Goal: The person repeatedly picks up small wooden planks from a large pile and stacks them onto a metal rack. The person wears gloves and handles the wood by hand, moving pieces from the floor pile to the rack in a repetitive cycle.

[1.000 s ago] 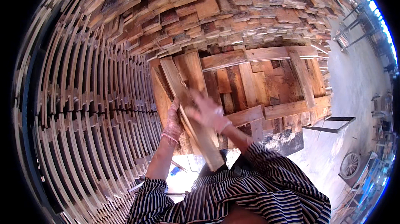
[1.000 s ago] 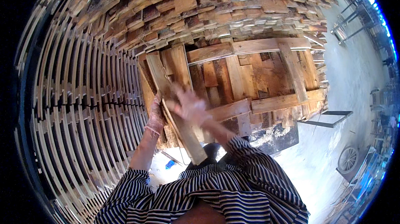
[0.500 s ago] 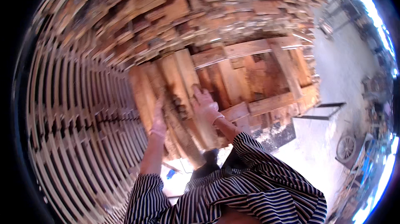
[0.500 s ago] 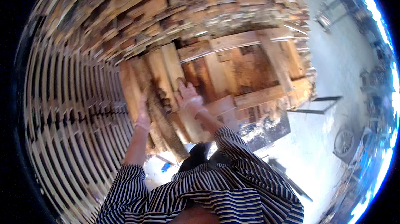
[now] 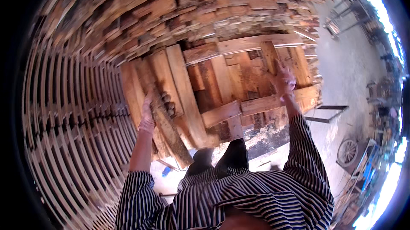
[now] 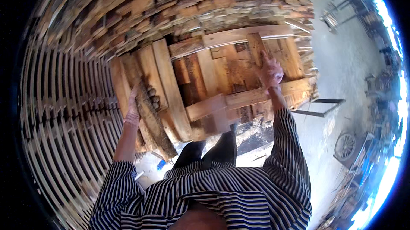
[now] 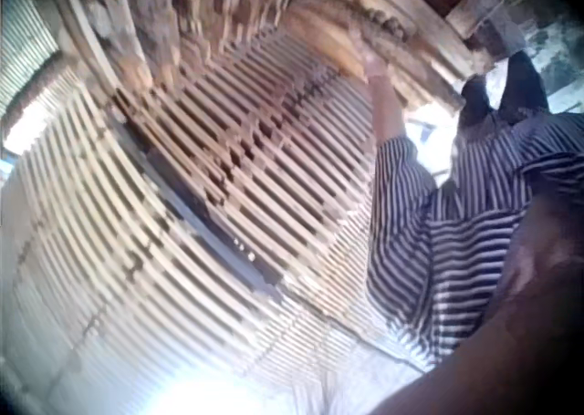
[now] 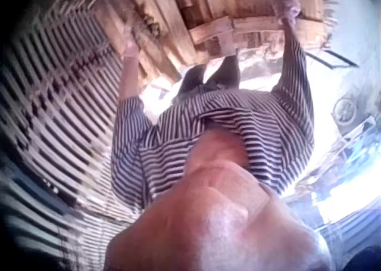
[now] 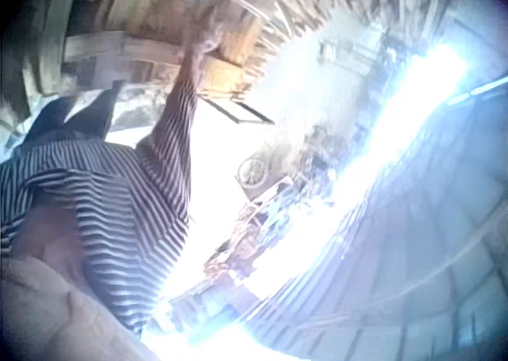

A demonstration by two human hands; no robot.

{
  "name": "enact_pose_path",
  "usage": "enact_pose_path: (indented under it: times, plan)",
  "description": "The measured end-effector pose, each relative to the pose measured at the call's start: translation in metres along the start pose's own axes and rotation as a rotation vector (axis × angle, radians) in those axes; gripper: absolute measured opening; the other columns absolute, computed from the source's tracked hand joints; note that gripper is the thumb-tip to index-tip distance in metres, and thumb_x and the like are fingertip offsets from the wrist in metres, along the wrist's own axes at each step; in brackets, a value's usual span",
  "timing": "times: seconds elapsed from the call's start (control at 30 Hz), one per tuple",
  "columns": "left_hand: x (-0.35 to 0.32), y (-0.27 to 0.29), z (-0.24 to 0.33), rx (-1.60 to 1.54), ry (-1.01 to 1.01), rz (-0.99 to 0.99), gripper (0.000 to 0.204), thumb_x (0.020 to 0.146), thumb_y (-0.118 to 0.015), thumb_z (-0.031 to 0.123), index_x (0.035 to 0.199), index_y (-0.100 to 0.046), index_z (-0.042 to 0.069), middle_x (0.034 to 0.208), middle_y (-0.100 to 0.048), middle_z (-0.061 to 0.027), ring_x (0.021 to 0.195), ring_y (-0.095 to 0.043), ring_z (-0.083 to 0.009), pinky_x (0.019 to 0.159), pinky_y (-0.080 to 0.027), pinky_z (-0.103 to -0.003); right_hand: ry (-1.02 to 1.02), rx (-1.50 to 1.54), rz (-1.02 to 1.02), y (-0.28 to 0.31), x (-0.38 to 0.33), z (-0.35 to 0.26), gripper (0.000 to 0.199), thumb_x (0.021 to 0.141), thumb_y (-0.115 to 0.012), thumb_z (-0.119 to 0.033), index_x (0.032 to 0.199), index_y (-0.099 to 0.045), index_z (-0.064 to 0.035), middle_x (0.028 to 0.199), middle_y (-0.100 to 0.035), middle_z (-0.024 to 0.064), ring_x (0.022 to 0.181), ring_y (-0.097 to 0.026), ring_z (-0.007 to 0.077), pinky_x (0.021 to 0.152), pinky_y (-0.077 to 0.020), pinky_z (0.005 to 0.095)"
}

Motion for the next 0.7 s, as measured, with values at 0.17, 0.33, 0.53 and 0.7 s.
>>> enact_pose_path:
  times: [0.17,0.33,0.53,0.7]
  plan:
    - [0.008,0.012,-0.001,-0.051,0.001,-0.004,0.052,0.093,-0.065,0.054,0.106,-0.064,0.004,0.093,-0.07,-0.0126,0.08,-0.069,-0.0346,0.069,-0.06,-0.049,0.088,0.208,-0.104,-0.019,-0.11,-0.166,0.089,0.086,-0.07,-0.067,0.159,-0.039,-0.0255,0.111,-0.061,0.0198,0.099,-0.067,0.0325,0.077,-0.0582,0.0465]
    - [-0.002,0.016,0.003,0.036,-0.077,0.133,0.05,0.094,-0.065,0.056,0.104,-0.064,0.007,0.091,-0.07,-0.0113,0.075,-0.07,-0.0328,0.066,-0.06,-0.046,0.339,0.366,-0.204,-0.034,-0.17,-0.324,0.071,0.102,-0.049,-0.06,0.161,-0.037,-0.0224,0.154,-0.048,0.0209,0.128,-0.058,0.0378,0.097,-0.0551,0.0467]
    - [-0.015,0.009,0.001,0.016,-0.094,0.105,0.06,0.091,-0.066,0.067,0.105,-0.061,0.009,0.09,-0.069,-0.0111,0.081,-0.069,-0.0315,0.076,-0.059,-0.047,0.441,0.476,-0.285,0.018,-0.193,-0.341,0.074,0.099,-0.054,-0.051,0.161,-0.034,-0.0148,0.161,-0.034,0.0301,0.144,-0.041,0.0456,0.116,-0.0379,0.0512]
    - [-0.015,-0.022,-0.022,0.56,-0.335,0.42,0.081,0.094,-0.065,0.066,0.146,-0.052,0.005,0.129,-0.068,-0.0149,0.119,-0.066,-0.0241,0.098,-0.056,-0.036,0.45,1.186,-0.418,-0.01,-0.185,-0.316,0.086,0.092,-0.074,-0.043,0.158,-0.036,-0.0024,0.155,-0.044,0.0295,0.142,-0.045,0.0438,0.117,-0.0384,0.0471]
Point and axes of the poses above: each hand's wrist, its own x-axis towards the middle knuckle, its own y-axis out of the back of the hand, z = x × y, the point moved 8 cm from there along x, towards the middle knuckle
